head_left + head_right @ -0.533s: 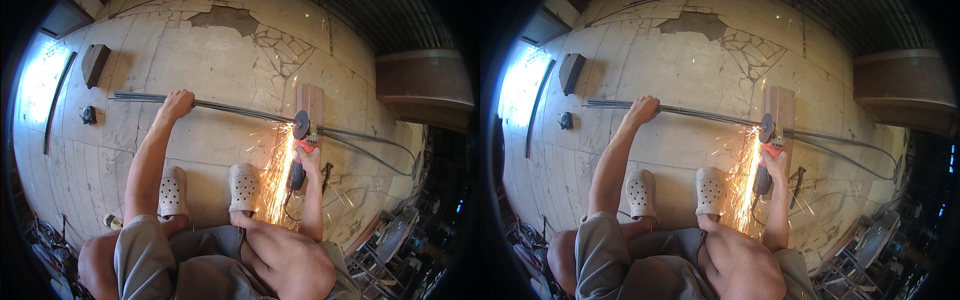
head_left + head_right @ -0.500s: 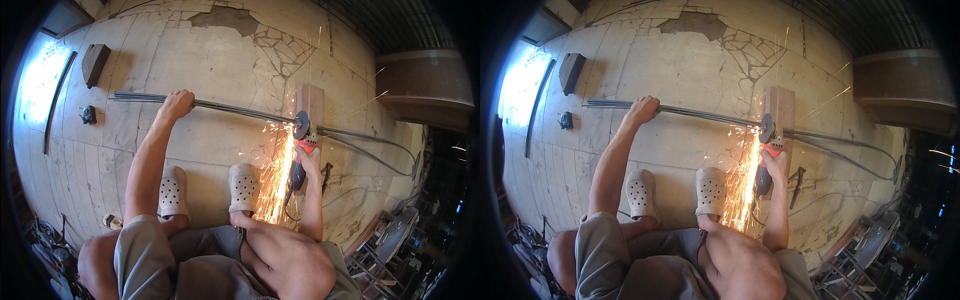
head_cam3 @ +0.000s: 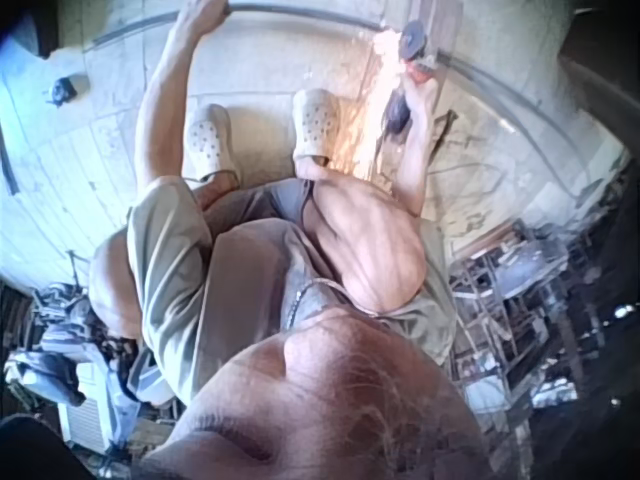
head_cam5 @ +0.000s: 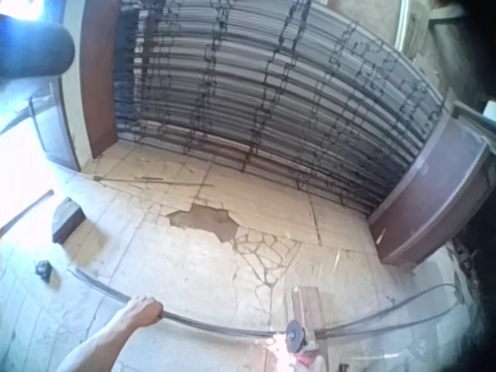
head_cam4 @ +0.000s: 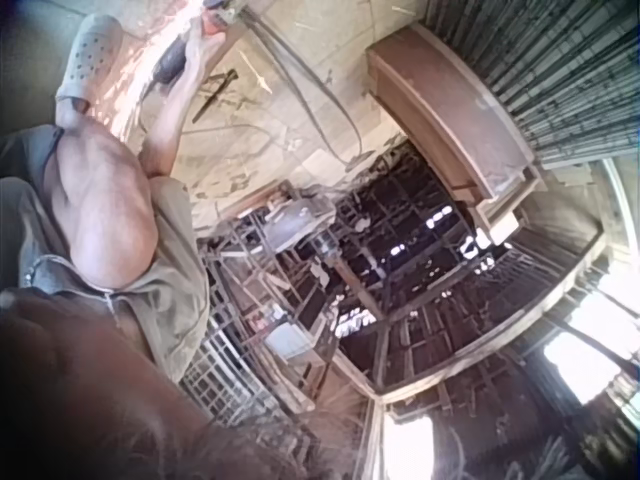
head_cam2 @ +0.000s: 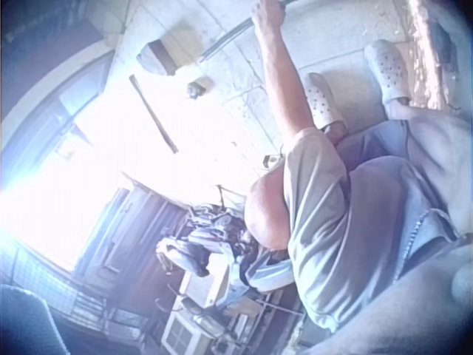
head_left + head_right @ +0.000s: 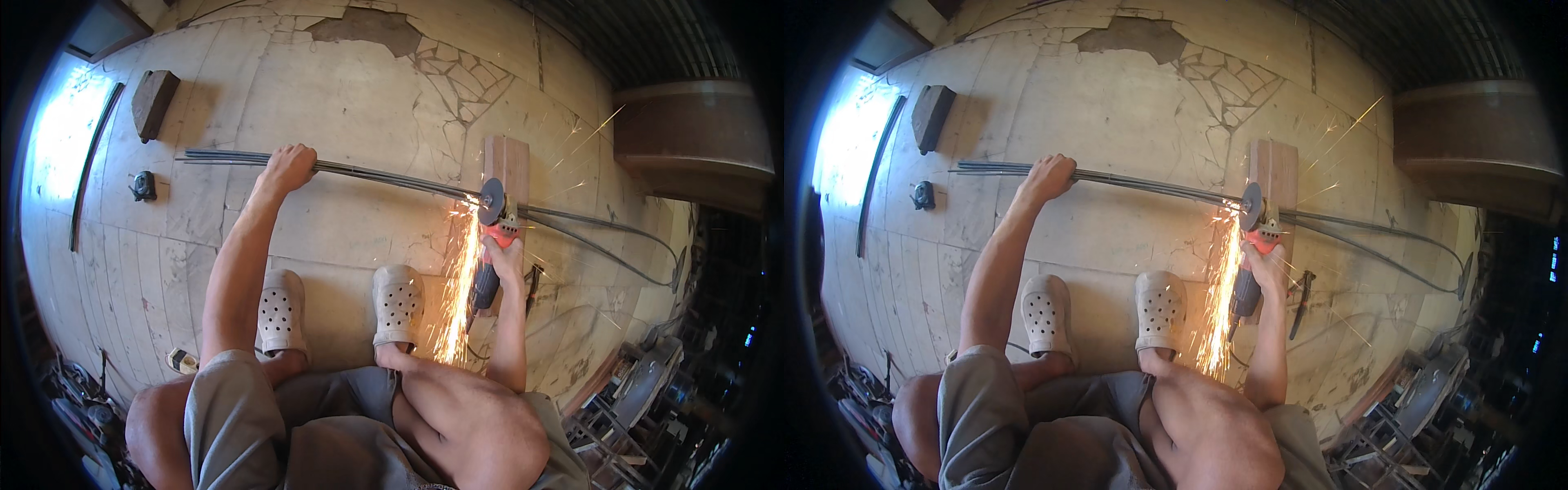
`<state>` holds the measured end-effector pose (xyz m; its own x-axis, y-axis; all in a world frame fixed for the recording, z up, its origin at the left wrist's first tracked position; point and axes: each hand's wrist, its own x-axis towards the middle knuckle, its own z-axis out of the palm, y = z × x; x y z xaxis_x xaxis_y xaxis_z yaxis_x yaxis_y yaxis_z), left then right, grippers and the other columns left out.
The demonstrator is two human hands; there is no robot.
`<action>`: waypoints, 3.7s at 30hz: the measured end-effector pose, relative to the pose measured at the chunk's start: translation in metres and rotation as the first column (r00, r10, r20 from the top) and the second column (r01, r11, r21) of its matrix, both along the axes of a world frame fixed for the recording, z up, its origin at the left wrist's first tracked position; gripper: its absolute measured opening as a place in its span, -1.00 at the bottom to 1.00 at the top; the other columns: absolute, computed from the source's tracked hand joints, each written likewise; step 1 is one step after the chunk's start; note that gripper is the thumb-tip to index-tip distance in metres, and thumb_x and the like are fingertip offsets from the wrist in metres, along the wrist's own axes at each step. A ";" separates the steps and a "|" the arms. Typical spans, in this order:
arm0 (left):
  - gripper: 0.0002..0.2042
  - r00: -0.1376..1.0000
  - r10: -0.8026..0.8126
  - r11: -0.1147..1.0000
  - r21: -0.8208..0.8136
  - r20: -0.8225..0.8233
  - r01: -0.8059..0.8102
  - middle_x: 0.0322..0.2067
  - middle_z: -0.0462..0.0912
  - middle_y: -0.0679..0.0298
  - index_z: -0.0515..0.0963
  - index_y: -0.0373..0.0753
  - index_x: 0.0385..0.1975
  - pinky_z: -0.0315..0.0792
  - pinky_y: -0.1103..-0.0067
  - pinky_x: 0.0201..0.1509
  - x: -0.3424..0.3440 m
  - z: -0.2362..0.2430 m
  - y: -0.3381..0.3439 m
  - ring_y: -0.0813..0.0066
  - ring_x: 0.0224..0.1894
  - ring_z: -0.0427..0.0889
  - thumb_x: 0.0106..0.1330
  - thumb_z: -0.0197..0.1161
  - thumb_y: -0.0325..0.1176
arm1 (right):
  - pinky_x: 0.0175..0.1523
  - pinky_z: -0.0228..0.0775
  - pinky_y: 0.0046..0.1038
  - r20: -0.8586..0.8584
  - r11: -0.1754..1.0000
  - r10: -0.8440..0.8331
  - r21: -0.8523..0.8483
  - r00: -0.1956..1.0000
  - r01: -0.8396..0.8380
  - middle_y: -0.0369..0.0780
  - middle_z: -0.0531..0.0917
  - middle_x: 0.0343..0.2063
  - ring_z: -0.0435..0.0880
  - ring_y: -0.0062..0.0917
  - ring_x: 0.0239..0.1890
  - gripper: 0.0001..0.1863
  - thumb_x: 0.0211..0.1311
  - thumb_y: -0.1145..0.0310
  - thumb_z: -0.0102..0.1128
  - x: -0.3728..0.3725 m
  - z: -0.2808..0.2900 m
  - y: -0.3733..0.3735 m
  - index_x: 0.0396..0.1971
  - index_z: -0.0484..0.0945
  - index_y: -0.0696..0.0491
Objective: The person marks a metal rod with a pencil while using a wood block for alignment, then cuts the rod with an angle grinder. The person also uses pliers to handle or bend the metal pieces.
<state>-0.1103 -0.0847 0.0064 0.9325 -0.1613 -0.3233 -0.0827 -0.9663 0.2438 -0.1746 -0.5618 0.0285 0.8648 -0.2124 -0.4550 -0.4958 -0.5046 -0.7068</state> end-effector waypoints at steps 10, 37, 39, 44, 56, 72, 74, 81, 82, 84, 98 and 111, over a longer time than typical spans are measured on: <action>-0.84 1.000 0.005 1.000 -0.002 0.001 -0.005 -0.31 0.64 0.06 0.60 -0.24 -0.42 0.48 0.23 -0.08 -0.003 0.002 0.001 0.02 -0.15 0.62 0.15 0.33 -0.28 | -0.27 0.49 -0.46 0.001 0.999 0.000 0.034 1.000 0.000 -0.21 0.70 -0.35 0.65 -0.59 -0.36 -0.65 -0.01 0.30 0.41 -0.002 0.010 0.008 -0.23 0.62 0.15; -0.86 0.999 -0.003 1.000 -0.013 0.050 0.004 -0.34 0.64 0.08 0.60 -0.20 -0.42 0.48 0.24 -0.11 -0.002 -0.004 0.000 0.02 -0.19 0.63 0.13 0.33 -0.29 | -0.39 0.45 -0.51 0.088 0.999 0.014 0.027 0.996 -0.017 -0.25 0.68 -0.42 0.62 -0.63 -0.45 -0.69 0.02 0.36 0.42 0.002 0.005 0.003 -0.24 0.63 0.18; -0.86 0.999 -0.002 1.000 -0.020 0.040 0.003 -0.35 0.64 0.08 0.60 -0.21 -0.42 0.49 0.23 -0.12 -0.003 -0.003 -0.001 0.02 -0.20 0.63 0.13 0.33 -0.30 | -0.36 0.47 -0.50 0.148 1.000 0.016 0.006 0.989 -0.017 -0.24 0.69 -0.41 0.63 -0.62 -0.44 -0.69 0.01 0.36 0.42 -0.003 0.005 0.004 -0.25 0.63 0.18; -0.87 0.997 -0.003 1.000 -0.019 0.079 0.004 -0.36 0.65 0.06 0.60 -0.22 -0.44 0.49 0.23 -0.12 -0.005 -0.007 0.002 0.02 -0.20 0.64 0.12 0.33 -0.31 | -0.33 0.49 -0.48 0.103 1.000 0.018 -0.025 0.995 -0.015 -0.23 0.69 -0.40 0.64 -0.61 -0.43 -0.68 -0.03 0.34 0.40 -0.006 0.012 0.011 -0.27 0.63 0.18; -0.86 0.998 -0.002 1.000 -0.027 0.055 0.004 -0.38 0.66 0.05 0.61 -0.25 -0.46 0.50 0.24 -0.14 -0.004 -0.006 0.001 0.02 -0.22 0.65 0.12 0.35 -0.31 | -0.31 0.49 -0.49 0.082 0.997 -0.008 0.078 0.997 0.002 -0.27 0.67 -0.43 0.64 -0.61 -0.43 -0.72 -0.01 0.34 0.39 -0.007 0.015 0.014 -0.29 0.62 0.14; -0.84 1.000 -0.004 1.000 -0.015 0.025 0.004 -0.33 0.65 0.08 0.61 -0.22 -0.40 0.49 0.24 -0.10 -0.004 -0.007 0.002 0.04 -0.17 0.64 0.13 0.35 -0.28 | -0.28 0.51 -0.43 0.047 0.999 0.028 -0.022 0.999 -0.027 -0.21 0.69 -0.40 0.67 -0.54 -0.37 -0.63 -0.05 0.30 0.43 -0.004 0.009 0.006 -0.26 0.61 0.19; -0.86 0.999 0.002 1.000 -0.014 0.041 -0.001 -0.34 0.67 0.08 0.64 -0.22 -0.42 0.50 0.26 -0.11 -0.005 -0.007 0.001 0.04 -0.18 0.65 0.13 0.34 -0.29 | -0.29 0.50 -0.44 0.113 1.000 0.025 -0.004 0.993 -0.024 -0.22 0.69 -0.42 0.66 -0.55 -0.39 -0.64 -0.05 0.30 0.43 -0.003 0.007 0.007 -0.27 0.61 0.19; -0.85 1.000 0.014 1.000 -0.009 0.007 -0.014 -0.34 0.67 0.08 0.63 -0.23 -0.41 0.49 0.25 -0.10 -0.004 -0.002 0.000 0.03 -0.17 0.64 0.14 0.33 -0.29 | -0.42 0.44 -0.50 -0.029 0.996 -0.028 0.085 0.999 0.030 -0.26 0.66 -0.48 0.60 -0.63 -0.52 -0.70 -0.03 0.34 0.41 -0.008 0.026 0.018 -0.31 0.60 0.17; -0.84 1.000 0.015 1.000 0.001 -0.012 -0.015 -0.34 0.66 0.08 0.61 -0.23 -0.40 0.48 0.25 -0.09 -0.003 -0.001 0.000 0.03 -0.16 0.63 0.15 0.34 -0.28 | -0.43 0.44 -0.51 -0.004 0.997 -0.028 0.077 1.000 0.028 -0.26 0.66 -0.48 0.59 -0.63 -0.53 -0.70 -0.03 0.35 0.41 -0.008 0.024 0.018 -0.30 0.60 0.17; -0.83 1.000 0.012 1.000 0.003 -0.019 -0.012 -0.33 0.65 0.07 0.60 -0.23 -0.40 0.48 0.25 -0.08 -0.003 -0.003 0.000 0.03 -0.16 0.63 0.15 0.34 -0.27 | -0.46 0.43 -0.51 0.050 0.998 -0.035 0.059 0.998 0.032 -0.26 0.66 -0.49 0.58 -0.64 -0.55 -0.71 -0.02 0.35 0.41 -0.010 0.019 0.016 -0.30 0.60 0.17; -0.86 1.000 0.011 1.000 0.003 -0.005 -0.011 -0.32 0.67 0.10 0.63 -0.22 -0.40 0.49 0.27 -0.09 -0.002 0.002 -0.002 0.06 -0.16 0.65 0.14 0.34 -0.30 | -0.35 0.47 -0.46 0.008 0.996 -0.020 0.082 1.000 0.019 -0.24 0.69 -0.42 0.64 -0.59 -0.44 -0.72 0.01 0.35 0.42 -0.008 0.009 0.007 -0.29 0.63 0.17; -0.84 0.999 0.020 1.000 -0.001 0.025 -0.020 -0.32 0.65 0.10 0.62 -0.22 -0.39 0.48 0.26 -0.06 -0.004 -0.002 0.000 0.05 -0.13 0.62 0.15 0.33 -0.28 | -0.32 0.49 -0.43 0.040 0.999 0.001 0.040 0.999 -0.003 -0.22 0.70 -0.44 0.65 -0.59 -0.41 -0.69 -0.01 0.27 0.41 -0.008 0.006 0.005 -0.33 0.64 0.17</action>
